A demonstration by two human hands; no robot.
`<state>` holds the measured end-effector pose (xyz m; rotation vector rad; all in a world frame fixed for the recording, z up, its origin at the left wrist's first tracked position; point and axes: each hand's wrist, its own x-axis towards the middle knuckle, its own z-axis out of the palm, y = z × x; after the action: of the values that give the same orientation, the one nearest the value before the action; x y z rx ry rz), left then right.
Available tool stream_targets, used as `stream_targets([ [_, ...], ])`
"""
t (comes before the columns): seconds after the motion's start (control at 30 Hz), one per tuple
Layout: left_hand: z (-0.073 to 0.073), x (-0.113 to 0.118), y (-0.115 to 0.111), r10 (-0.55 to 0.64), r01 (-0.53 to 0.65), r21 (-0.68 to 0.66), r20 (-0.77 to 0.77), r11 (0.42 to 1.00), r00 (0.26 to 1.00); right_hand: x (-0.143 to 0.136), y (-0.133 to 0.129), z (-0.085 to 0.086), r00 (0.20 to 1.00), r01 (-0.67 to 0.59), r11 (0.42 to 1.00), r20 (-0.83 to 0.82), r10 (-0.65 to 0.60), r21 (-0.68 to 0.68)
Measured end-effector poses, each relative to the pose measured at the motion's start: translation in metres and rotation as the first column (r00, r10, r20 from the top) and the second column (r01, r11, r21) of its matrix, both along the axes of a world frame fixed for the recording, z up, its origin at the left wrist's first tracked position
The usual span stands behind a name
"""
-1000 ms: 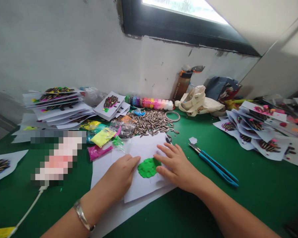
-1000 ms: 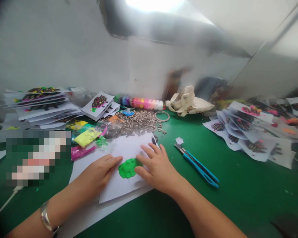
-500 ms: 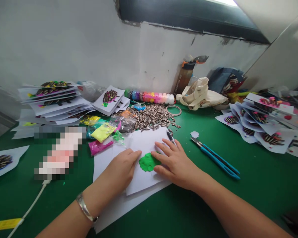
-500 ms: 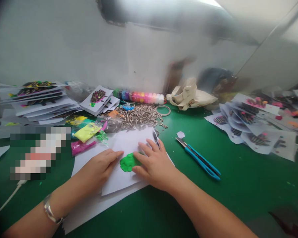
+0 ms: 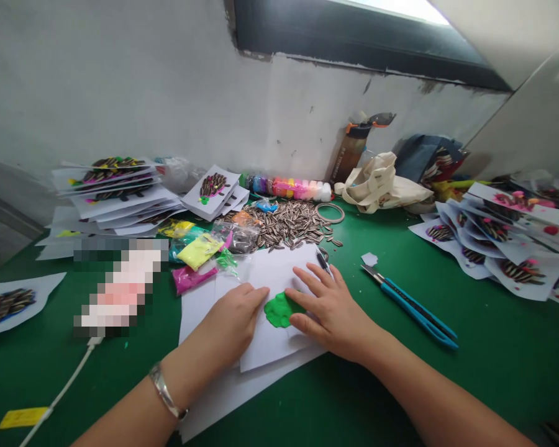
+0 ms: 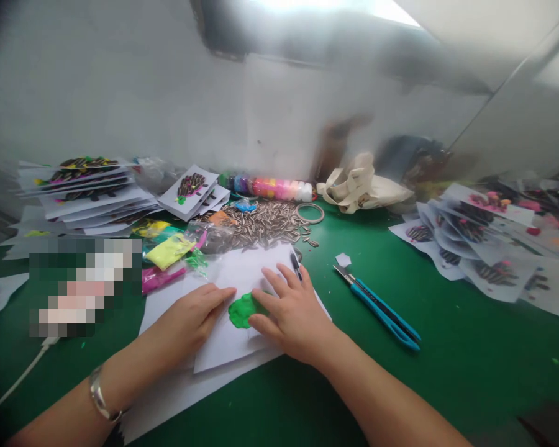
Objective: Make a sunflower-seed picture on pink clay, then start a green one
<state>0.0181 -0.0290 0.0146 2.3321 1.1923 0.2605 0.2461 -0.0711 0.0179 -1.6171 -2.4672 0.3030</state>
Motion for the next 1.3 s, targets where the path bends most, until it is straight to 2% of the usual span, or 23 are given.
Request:
stream_targets([
  [0.1, 0.002, 0.0, -0.001, 0.004, -0.004, -0.002, -0.003, 1.0, 1.0, 0.0, -0.002, 0.0, 1.0, 0.019, 1.0, -0.008, -0.019, 0.021],
  [0.3, 0.002, 0.001, -0.001, 0.007, -0.008, -0.016, -0.015, 1.0, 1.0, -0.001, -0.001, -0.003, 1.0, -0.029, 0.999, 0.013, 0.029, 0.016],
  [0.5, 0.002, 0.001, -0.001, 0.005, -0.005, -0.009, -0.023, 1.0, 1.0, 0.002, -0.002, -0.002, 0.997, 0.067, 0.997, -0.03, -0.066, 0.034],
  [0.7, 0.003, 0.002, 0.0, 0.004, -0.004, -0.017, -0.02, 1.0, 1.0, 0.0, 0.0, -0.003, 1.0, 0.0, 0.999, 0.002, 0.0, -0.033],
  [0.83, 0.004, 0.002, -0.001, 0.0, 0.0, -0.011, -0.03, 1.0, 1.0, -0.001, -0.001, -0.004, 1.0, 0.014, 1.0, 0.002, -0.014, -0.005],
  [1.0, 0.005, 0.003, -0.002, -0.006, 0.005, -0.016, -0.037, 1.0, 0.999, -0.008, -0.003, -0.004, 0.998, -0.059, 0.998, 0.026, 0.059, -0.004],
  [1.3, 0.004, 0.002, -0.002, -0.005, 0.005, -0.001, -0.028, 1.0, 1.0, -0.007, -0.003, -0.002, 0.999, -0.03, 1.0, -0.01, 0.03, 0.002],
])
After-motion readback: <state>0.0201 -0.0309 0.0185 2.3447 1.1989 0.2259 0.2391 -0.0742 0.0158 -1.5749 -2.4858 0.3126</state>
